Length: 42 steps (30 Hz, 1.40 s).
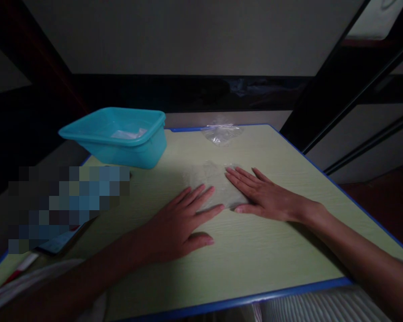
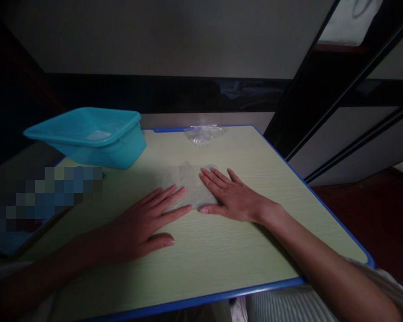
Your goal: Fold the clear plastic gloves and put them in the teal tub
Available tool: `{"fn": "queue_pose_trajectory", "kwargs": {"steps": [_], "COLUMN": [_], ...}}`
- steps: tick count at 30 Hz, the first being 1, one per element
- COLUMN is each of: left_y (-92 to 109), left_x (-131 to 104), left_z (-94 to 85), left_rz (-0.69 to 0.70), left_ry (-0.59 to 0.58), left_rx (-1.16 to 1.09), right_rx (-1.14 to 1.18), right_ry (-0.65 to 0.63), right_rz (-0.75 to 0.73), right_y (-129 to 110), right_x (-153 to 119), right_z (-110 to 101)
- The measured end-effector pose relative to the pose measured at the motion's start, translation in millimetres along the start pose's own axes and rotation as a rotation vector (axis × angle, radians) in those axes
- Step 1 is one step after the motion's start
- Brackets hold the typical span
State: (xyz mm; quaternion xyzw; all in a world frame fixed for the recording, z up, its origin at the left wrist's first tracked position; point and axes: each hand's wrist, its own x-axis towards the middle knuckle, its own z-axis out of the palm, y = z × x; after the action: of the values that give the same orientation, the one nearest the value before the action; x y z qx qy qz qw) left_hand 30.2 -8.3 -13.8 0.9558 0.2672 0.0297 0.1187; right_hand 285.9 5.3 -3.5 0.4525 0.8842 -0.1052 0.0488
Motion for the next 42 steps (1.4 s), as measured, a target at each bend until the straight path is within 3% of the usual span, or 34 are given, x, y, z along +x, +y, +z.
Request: {"fn": "queue_pose_trajectory", "kwargs": {"steps": [3, 8, 11, 15, 20, 23, 35, 42], "left_y": [-0.9, -13.6, -21.3, -19.1, -12.0, -11.8, -11.6, -11.3], "left_x": [-1.6, -5.1, -5.5, -4.7, -4.7, -4.3, -2.9, -2.7], "left_z": [0.3, -5.8, -10.7, -9.3, -0.4, 1.0, 1.0, 1.4], "left_rz": [-0.003, -0.187, -0.292, -0.231, -0.011, 0.044, 0.003, -0.017], "left_ry": [0.061, 0.477, 0.608, 0.577, 0.485, 0.456, 0.394, 0.391], "left_rx": [-0.064, -0.309, -0.388, -0.335, -0.133, -0.078, -0.021, -0.023], "right_rx": [-0.005, -0.047, -0.072, -0.085, -0.063, -0.048, -0.072, -0.138], "right_ry": [0.04, 0.234, 0.33, 0.358, 0.269, 0.223, 0.212, 0.31], "right_rz": [-0.019, -0.217, -0.343, -0.385, -0.368, -0.347, -0.346, -0.377], "right_y": [3.6, 4.8, 2.6, -1.6, -5.2, -5.8, -9.3, -8.0], "right_x": [-1.5, -9.3, -15.6, -20.9, -21.3, -20.2, -17.6, -14.1], "right_z": [-1.9, -15.4, -23.2, -24.5, -20.6, -19.3, -16.7, -11.2]}}
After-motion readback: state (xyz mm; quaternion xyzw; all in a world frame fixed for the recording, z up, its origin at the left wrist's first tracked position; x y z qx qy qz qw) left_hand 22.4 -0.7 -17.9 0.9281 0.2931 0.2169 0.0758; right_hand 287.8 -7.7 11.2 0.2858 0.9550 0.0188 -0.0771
